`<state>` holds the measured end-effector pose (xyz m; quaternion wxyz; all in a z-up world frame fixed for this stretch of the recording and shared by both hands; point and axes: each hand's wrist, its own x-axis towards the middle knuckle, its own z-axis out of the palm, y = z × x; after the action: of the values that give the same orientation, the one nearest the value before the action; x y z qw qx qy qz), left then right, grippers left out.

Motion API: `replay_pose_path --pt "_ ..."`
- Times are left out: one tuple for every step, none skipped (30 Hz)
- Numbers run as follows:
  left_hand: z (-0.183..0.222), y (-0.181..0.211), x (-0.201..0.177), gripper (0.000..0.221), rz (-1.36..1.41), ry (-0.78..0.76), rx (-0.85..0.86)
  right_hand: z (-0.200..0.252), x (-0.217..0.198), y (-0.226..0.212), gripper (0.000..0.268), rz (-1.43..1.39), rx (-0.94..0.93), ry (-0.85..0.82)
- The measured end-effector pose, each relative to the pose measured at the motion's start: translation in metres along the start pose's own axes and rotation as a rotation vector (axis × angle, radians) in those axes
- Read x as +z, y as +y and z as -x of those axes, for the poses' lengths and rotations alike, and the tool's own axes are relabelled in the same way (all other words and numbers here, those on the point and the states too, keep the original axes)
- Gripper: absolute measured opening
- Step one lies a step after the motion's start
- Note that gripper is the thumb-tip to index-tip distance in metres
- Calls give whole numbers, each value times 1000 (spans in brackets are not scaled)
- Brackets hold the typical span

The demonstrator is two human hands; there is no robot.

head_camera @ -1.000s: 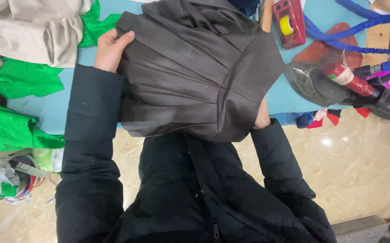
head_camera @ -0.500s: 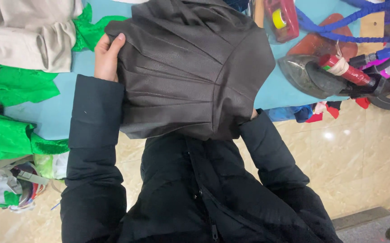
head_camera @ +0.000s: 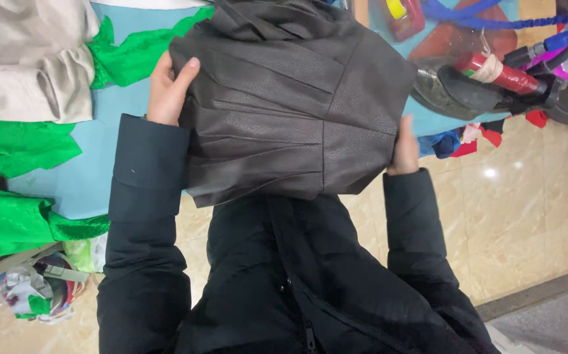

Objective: Ironing pleats on a dark-colored garment using a steam iron and a tailor's clapper

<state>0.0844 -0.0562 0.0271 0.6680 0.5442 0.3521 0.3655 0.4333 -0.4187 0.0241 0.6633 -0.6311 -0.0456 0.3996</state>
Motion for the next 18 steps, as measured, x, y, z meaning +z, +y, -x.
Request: replay_pose_path --pt "1 8 5 38 -52 -75 -8 -3 0 1 81 -2 -7 11" --pt "0 11 5 38 -51 -80 -9 2 7 -13 81 -3 -8 16" --pt "-2 15 5 35 -103 -54 -98 6 15 -28 74 132 81 72" --pt "-2 18 4 34 -156 -28 -187 11 22 -42 67 267 172 129" --pt "-7 6 1 34 -155 -33 -189 10 23 -40 67 266 172 134" --pt "-12 -6 -2 23 -123 -9 -117 8 25 -38 45 338 -55 -5" --pt "-18 -18 -6 12 -91 15 -46 5 27 -36 31 406 -283 -142" --pt "-17 -10 -2 12 -90 11 -45 3 29 -36 31 406 -285 -138" --pt "-17 -2 1 12 33 44 14 0 31 -37 27 241 -338 -159" --pt "-17 6 5 14 157 79 73 -4 33 -38 23 75 -390 -182" --pt "-17 15 7 14 158 76 74 -12 30 -32 23 75 -393 -179" --pt "-16 24 9 11 289 82 123 -20 27 -26 37 -59 -428 -288" --pt "-15 33 10 9 420 88 172 -27 23 -20 52 -194 -462 -395" --pt "-19 28 7 9 420 90 173 -37 20 -14 52 -194 -461 -398" --pt "-23 23 2 16 288 47 189 -46 17 -7 52 -173 -388 -383" --pt "-25 17 -2 24 155 6 201 -54 14 2 52 -151 -312 -366" --pt "-25 1 -9 24 154 10 198 -51 11 -1 52 -152 -308 -368" --pt "-27 -13 -16 30 41 -2 100 -51 10 -5 48 -134 -238 -301"
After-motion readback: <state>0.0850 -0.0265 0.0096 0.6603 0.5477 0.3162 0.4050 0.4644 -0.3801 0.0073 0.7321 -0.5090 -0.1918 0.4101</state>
